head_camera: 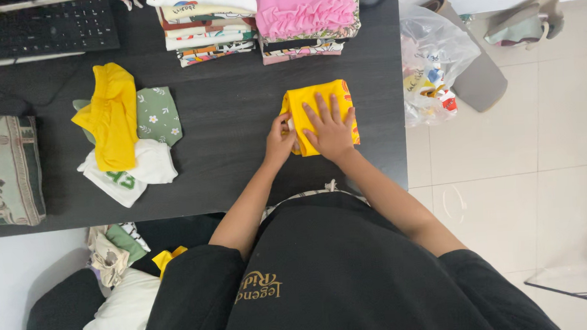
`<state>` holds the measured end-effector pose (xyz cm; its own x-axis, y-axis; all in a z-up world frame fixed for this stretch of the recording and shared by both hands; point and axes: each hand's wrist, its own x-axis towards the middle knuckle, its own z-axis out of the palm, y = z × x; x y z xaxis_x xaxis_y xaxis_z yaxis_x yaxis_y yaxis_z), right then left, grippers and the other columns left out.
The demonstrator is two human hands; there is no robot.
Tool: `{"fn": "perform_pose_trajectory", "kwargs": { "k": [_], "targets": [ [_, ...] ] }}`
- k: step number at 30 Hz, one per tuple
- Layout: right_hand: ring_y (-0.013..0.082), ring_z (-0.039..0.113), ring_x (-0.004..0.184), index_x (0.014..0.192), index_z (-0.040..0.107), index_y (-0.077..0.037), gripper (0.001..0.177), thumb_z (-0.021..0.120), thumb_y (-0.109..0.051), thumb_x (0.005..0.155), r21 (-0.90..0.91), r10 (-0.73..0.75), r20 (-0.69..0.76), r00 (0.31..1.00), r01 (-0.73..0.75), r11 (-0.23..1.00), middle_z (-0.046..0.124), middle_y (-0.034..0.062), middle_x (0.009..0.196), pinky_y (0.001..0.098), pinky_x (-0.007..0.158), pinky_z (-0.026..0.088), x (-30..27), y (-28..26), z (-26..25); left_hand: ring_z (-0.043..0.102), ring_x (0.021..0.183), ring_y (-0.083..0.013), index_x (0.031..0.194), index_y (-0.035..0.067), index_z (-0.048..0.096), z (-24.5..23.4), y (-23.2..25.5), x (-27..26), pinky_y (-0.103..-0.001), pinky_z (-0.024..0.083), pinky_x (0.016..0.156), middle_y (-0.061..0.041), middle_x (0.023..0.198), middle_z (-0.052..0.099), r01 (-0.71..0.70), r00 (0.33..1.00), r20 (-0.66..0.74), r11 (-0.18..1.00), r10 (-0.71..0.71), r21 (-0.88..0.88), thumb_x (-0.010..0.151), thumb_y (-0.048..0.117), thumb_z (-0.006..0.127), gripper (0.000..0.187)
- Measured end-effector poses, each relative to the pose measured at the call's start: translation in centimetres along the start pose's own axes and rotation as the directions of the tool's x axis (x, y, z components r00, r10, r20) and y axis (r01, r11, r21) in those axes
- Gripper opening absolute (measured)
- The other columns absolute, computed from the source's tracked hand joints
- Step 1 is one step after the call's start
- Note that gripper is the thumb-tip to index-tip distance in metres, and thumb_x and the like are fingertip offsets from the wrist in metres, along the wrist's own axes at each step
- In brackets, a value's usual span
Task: The person folds several items of children's clothing including shorts and t-shirts by hand on a desk, placing each folded item into a stack.
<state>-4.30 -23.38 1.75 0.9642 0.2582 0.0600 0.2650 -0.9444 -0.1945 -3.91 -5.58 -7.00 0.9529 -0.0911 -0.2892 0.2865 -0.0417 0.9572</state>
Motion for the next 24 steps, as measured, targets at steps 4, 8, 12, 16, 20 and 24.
{"fn": "perform_pose_trajectory", "kwargs": {
  "k": [4, 8, 12, 16, 20, 24],
  "targets": [
    [0.0404, 0.020, 0.155, 0.159, 0.040, -0.034, 0.066, 0.055, -0.057, 0.099, -0.036, 0.033, 0.004, 0.999, -0.033, 0.999, 0.024, 0.0092, 0.169, 0.0853, 0.105, 0.018, -0.2, 0.4, 2.2, 0.060, 0.121, -0.0308, 0.137, 0.012, 0.055, 1.4, 4.1, -2.9, -0.045, 0.049, 0.101, -0.014, 0.131, 0.062, -0.239, 0.884, -0.085, 0.600, 0.460, 0.763, 0.089, 0.017, 0.068, 0.050],
    [0.0375, 0.012, 0.157, 0.163, 0.028, -0.031, 0.081, 0.059, -0.054, 0.092, 0.065, 0.126, 0.227, 0.966, -0.144, 0.987, 0.014, 0.0126, 0.171, 0.0856, 0.102, 0.018, 1.3, 1.7, 2.7, 0.048, 0.143, -0.0281, 0.147, 0.010, 0.049, 3.9, 5.3, -3.0, -0.057, 0.036, 0.114, -0.011, 0.149, 0.053, -0.522, 0.819, 0.258, 0.479, 0.512, 0.706, 0.092, 0.028, 0.062, 0.059],
    [0.0320, 0.008, 0.159, 0.164, 0.018, -0.025, 0.094, 0.063, -0.055, 0.088, 0.090, 0.218, 0.275, 0.936, -0.251, 0.964, 0.011, 0.0102, 0.173, 0.0831, 0.107, 0.018, 2.0, 4.0, 2.4, 0.030, 0.155, -0.0310, 0.159, 0.012, 0.036, 5.0, 3.4, -1.5, -0.073, 0.023, 0.113, -0.009, 0.166, 0.033, -0.468, 0.848, 0.292, 0.366, 0.441, 0.805, 0.099, 0.049, 0.055, 0.073],
    [0.0315, 0.007, 0.162, 0.168, 0.017, -0.023, 0.101, 0.067, -0.060, 0.088, 0.133, 0.232, 0.265, 0.936, -0.274, 0.953, 0.008, 0.0089, 0.176, 0.0817, 0.111, 0.017, 2.6, 4.5, 1.9, 0.024, 0.158, -0.0310, 0.161, 0.024, 0.032, 5.3, 2.6, -0.6, -0.079, 0.018, 0.112, -0.003, 0.170, 0.025, -0.437, 0.871, 0.312, 0.308, 0.379, 0.845, 0.097, 0.058, 0.058, 0.077],
    [0.0344, 0.004, 0.157, 0.162, 0.011, -0.013, 0.136, 0.081, -0.068, 0.060, 0.280, 0.275, 0.268, 0.923, -0.347, 0.895, 0.005, 0.0135, 0.170, 0.0783, 0.110, 0.014, 3.2, 6.2, 1.9, 0.021, 0.155, -0.0322, 0.160, 0.026, 0.027, 4.3, 2.9, 0.1, -0.081, 0.018, 0.108, -0.007, 0.170, 0.017, -0.373, 0.925, 0.308, 0.380, 0.220, 0.847, 0.085, 0.063, 0.067, 0.093],
    [0.0393, 0.003, 0.156, 0.164, 0.006, -0.006, 0.138, 0.086, -0.063, 0.068, 0.481, 0.395, 0.143, 0.907, -0.413, 0.773, 0.007, 0.0202, 0.169, 0.0699, 0.116, 0.014, 3.2, 10.7, 4.5, 0.023, 0.156, -0.0291, 0.162, 0.029, 0.024, 3.6, 2.7, 0.3, -0.082, 0.022, 0.108, -0.007, 0.171, 0.012, -0.390, 0.912, 0.316, 0.317, 0.261, 0.865, 0.080, 0.060, 0.074, 0.101]
  ]
}}
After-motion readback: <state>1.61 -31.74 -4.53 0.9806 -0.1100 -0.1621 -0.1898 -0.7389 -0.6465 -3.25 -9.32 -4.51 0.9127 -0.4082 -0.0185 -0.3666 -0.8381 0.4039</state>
